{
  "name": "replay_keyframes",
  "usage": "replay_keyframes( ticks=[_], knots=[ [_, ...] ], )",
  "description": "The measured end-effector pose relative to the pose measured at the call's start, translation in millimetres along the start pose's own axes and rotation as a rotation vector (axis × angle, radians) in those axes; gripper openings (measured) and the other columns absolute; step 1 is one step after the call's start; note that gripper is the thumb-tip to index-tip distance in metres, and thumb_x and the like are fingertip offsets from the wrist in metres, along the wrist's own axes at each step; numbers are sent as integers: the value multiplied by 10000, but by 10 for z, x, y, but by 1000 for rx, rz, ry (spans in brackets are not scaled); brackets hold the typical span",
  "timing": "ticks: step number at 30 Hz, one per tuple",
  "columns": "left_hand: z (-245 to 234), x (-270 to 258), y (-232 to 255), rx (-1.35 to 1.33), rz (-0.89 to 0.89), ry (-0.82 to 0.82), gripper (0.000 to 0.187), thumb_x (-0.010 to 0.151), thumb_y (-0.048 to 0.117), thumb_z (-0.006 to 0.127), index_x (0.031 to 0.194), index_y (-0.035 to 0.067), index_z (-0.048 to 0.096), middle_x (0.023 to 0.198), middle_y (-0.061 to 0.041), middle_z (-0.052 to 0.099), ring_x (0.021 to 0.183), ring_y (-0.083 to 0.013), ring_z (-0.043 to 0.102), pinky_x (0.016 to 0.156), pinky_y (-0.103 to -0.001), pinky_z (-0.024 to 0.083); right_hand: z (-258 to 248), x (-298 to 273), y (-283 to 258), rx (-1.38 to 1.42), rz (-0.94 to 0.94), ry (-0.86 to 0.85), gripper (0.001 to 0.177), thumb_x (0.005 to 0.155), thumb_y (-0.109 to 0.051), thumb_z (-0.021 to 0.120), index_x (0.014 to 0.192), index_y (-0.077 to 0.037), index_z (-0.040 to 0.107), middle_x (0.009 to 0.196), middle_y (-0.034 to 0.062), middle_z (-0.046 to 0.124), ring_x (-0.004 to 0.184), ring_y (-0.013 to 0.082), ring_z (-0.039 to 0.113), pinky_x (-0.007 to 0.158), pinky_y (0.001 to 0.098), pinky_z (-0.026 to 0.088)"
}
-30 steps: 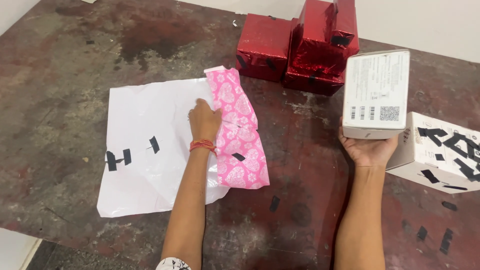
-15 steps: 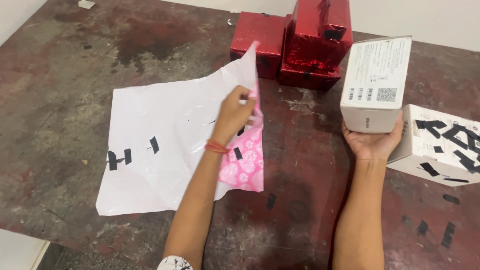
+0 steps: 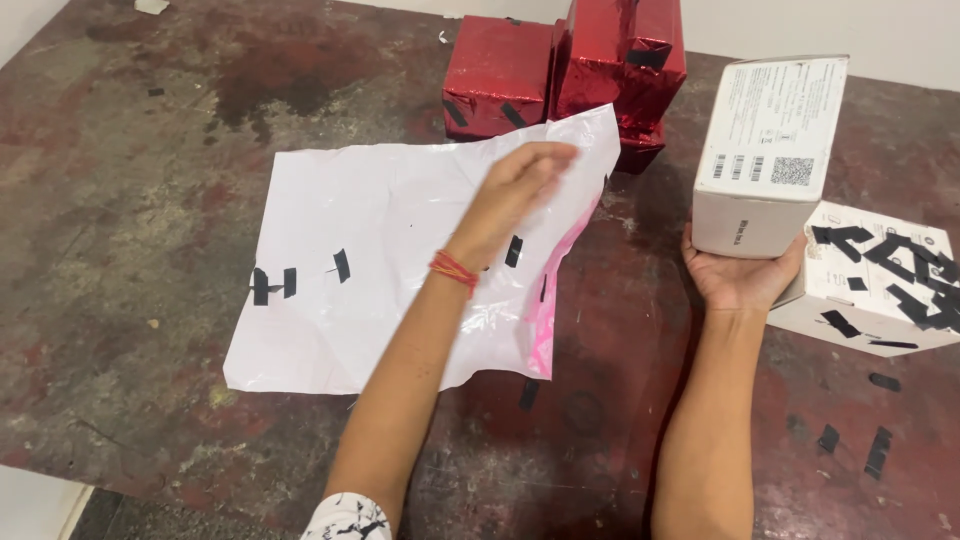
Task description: The person wraps a small box in red wrapping paper, folds the edges, and secures them with black tape. Then, the person wraps a second box in pink patterned paper, folds the sides, and tapes the seams. The wrapped boxes are placed on the table.
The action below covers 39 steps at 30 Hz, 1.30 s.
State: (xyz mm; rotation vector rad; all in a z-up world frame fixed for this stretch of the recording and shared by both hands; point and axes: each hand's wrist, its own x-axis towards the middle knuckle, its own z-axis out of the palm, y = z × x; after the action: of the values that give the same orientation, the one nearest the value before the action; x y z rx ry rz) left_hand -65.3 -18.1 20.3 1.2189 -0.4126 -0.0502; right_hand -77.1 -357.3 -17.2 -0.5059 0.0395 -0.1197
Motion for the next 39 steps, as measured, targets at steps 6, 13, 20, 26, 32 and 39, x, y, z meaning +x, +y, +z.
replay_keyframes(
  ticks=[6,13,20,26,32,39],
  knots=[
    [-143,-330,-258,836,144,29,412,1018,246,588,1397,88,618,1524,-94,586,1504,-328,435,1221,-469,381,-3,19,6,7,-1,-22,709,964,-600,478,1531,-175,507,1522,134,557,1318,360,597,975,543,548],
    [668,-557,-705,1491,122,-72,659,1018,540,428,1567,176,396,1659,-74,305,1532,-297,252,1205,-626,152,21,-16,-19,3,6,-45,745,948,-617,468,1540,-167,493,1516,150,554,1303,371,603,994,552,561],
    [811,-523,-729,1503,158,10,667,1044,530,404,1570,119,395,1684,-80,251,1555,-295,235,1224,-614,160,125,-72,-57,64,27,-172,744,1003,-551,511,1611,-127,445,1559,176,531,1324,397,602,1037,541,562],
    [213,-506,-478,1640,51,331,645,1037,405,464,1560,38,374,1686,-100,237,1565,-284,204,1229,-592,168,412,-210,-20,39,96,-272,799,991,-555,578,1645,-125,416,1555,177,468,1355,359,554,1046,543,550],
    [-10,-612,-445,1634,43,363,639,1038,375,458,1572,36,369,1694,-105,254,1568,-283,179,1235,-587,150,788,-276,622,-234,216,-128,836,839,-573,652,1508,-112,455,1528,182,471,1394,375,508,1081,648,484],
    [-172,-672,-466,1725,-201,299,807,983,484,436,1612,35,201,1695,-116,160,1561,-255,138,1224,-574,79,825,-346,1097,-162,372,-118,674,934,-518,526,1486,-132,503,1493,128,540,1325,340,518,968,530,517]
  ],
)
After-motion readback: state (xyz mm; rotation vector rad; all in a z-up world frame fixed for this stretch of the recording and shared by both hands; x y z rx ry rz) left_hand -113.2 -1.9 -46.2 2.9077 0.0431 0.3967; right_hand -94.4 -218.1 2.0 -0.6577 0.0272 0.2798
